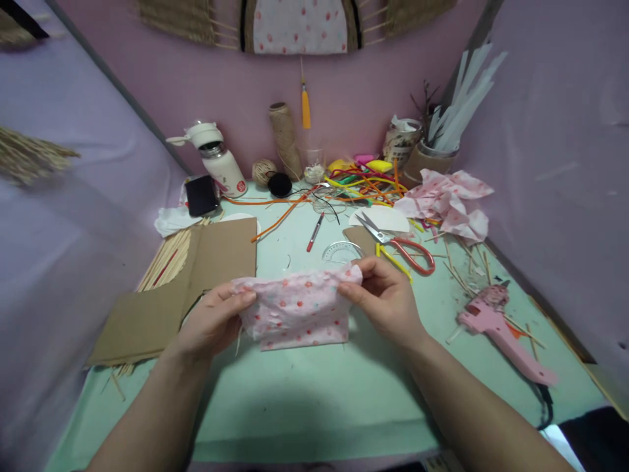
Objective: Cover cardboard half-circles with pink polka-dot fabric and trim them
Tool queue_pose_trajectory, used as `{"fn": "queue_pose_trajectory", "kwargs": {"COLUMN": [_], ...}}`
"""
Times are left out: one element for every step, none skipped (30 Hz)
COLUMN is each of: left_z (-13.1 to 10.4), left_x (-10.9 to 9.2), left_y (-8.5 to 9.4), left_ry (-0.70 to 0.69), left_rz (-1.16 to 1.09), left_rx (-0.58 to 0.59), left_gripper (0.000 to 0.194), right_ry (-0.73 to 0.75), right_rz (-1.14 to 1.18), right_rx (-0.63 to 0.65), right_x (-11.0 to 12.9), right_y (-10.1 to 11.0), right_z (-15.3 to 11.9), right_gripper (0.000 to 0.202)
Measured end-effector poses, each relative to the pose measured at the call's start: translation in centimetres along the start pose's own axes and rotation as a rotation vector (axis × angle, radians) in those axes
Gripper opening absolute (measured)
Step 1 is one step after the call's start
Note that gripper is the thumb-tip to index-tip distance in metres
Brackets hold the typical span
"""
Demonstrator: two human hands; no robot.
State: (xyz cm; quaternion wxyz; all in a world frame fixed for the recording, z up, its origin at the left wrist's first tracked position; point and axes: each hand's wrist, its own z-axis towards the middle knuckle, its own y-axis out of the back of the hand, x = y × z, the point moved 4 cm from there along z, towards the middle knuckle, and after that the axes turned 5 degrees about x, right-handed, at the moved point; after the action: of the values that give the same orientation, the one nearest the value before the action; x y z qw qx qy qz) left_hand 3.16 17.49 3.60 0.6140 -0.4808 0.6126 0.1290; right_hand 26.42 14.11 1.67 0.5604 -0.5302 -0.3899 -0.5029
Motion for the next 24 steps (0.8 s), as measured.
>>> {"fn": "queue_pose_trajectory", "kwargs": {"left_z": [-0.1,-0.3,-0.7,-1.0,-1.4,-1.8,-2.1,-2.3,-2.4,-2.3,-2.0,-1.6,-1.1,-0.5,0.1,0.5,0.9,1.1,1.3,1.3,1.2,1.1,1.0,0.9], "left_x": [-0.1,-0.2,-0.4,-0.5,-0.6,-0.7,-0.8,-0.8,-0.7,-0.7,-0.6,-0.5,-0.4,-0.3,-0.1,0.1,0.2,0.3,0.4,0.5,0.6,0.7,0.7,0.8], "left_y": [-0.2,-0.4,-0.7,-0.9,-1.1,-1.4,-1.6,-1.8,-1.9,-1.9,-1.7,-1.4,-1.0,-0.6,-0.1,0.3,0.7,1.1,1.4,1.5,1.4,1.2,0.9,0.4], "left_ry": [-0.009,-0.018,-0.028,-0.038,-0.045,-0.048,-0.046,-0.042,-0.034,-0.025,-0.012,0.005,0.025,0.055,0.082,0.103,0.119,0.126,0.131,0.134,0.137,0.146,0.160,0.171], "left_rz": [0.010,0.019,0.026,0.021,0.002,-0.032,-0.076,-0.124,-0.166,-0.192,-0.199,-0.191,-0.172,-0.148,-0.128,-0.105,-0.070,-0.018,0.048,0.120,0.189,0.246,0.285,0.313], "left_rx": [0.027,0.059,0.087,0.108,0.121,0.126,0.124,0.119,0.102,0.074,0.038,-0.001,-0.035,-0.052,-0.047,-0.027,-0.001,0.023,0.048,0.077,0.111,0.155,0.204,0.254], "left_gripper": [0.023,0.022,0.021,0.020,0.020,0.020,0.020,0.021,0.022,0.022,0.021,0.021,0.022,0.026,0.032,0.038,0.042,0.045,0.046,0.046,0.047,0.049,0.052,0.055], "right_ry": [0.053,0.101,0.143,0.176,0.197,0.208,0.208,0.199,0.178,0.143,0.094,0.034,-0.031,-0.091,-0.138,-0.170,-0.185,-0.186,-0.174,-0.156,-0.134,-0.110,-0.086,-0.067], "right_rz": [-0.027,-0.044,-0.045,-0.031,-0.002,0.036,0.082,0.131,0.175,0.206,0.218,0.206,0.170,0.115,0.050,-0.012,-0.062,-0.098,-0.120,-0.132,-0.142,-0.152,-0.163,-0.176], "right_rx": [0.005,0.018,0.038,0.063,0.089,0.116,0.143,0.162,0.168,0.163,0.145,0.117,0.083,0.051,0.032,0.026,0.032,0.051,0.077,0.109,0.144,0.176,0.208,0.235], "right_x": [0.5,1.0,1.5,2.1,2.7,3.4,3.9,4.4,4.7,4.9,4.8,4.4,3.9,3.3,2.6,2.0,1.4,1.0,0.7,0.6,0.5,0.6,0.6,0.8], "right_y": [0.1,0.2,0.1,0.0,-0.2,-0.5,-0.8,-1.1,-1.4,-1.5,-1.6,-1.5,-1.3,-1.1,-0.8,-0.6,-0.4,-0.3,-0.4,-0.6,-0.8,-1.2,-1.5,-1.9], "right_z": [-0.2,-0.3,-0.5,-0.8,-1.0,-1.2,-1.4,-1.5,-1.5,-1.4,-1.2,-0.8,-0.5,-0.1,0.3,0.6,0.8,0.9,0.9,0.8,0.6,0.4,0.2,0.0], "right_gripper": [0.025,0.023,0.022,0.020,0.019,0.018,0.019,0.020,0.021,0.024,0.026,0.029,0.030,0.031,0.031,0.030,0.031,0.033,0.036,0.039,0.041,0.041,0.041,0.040]}}
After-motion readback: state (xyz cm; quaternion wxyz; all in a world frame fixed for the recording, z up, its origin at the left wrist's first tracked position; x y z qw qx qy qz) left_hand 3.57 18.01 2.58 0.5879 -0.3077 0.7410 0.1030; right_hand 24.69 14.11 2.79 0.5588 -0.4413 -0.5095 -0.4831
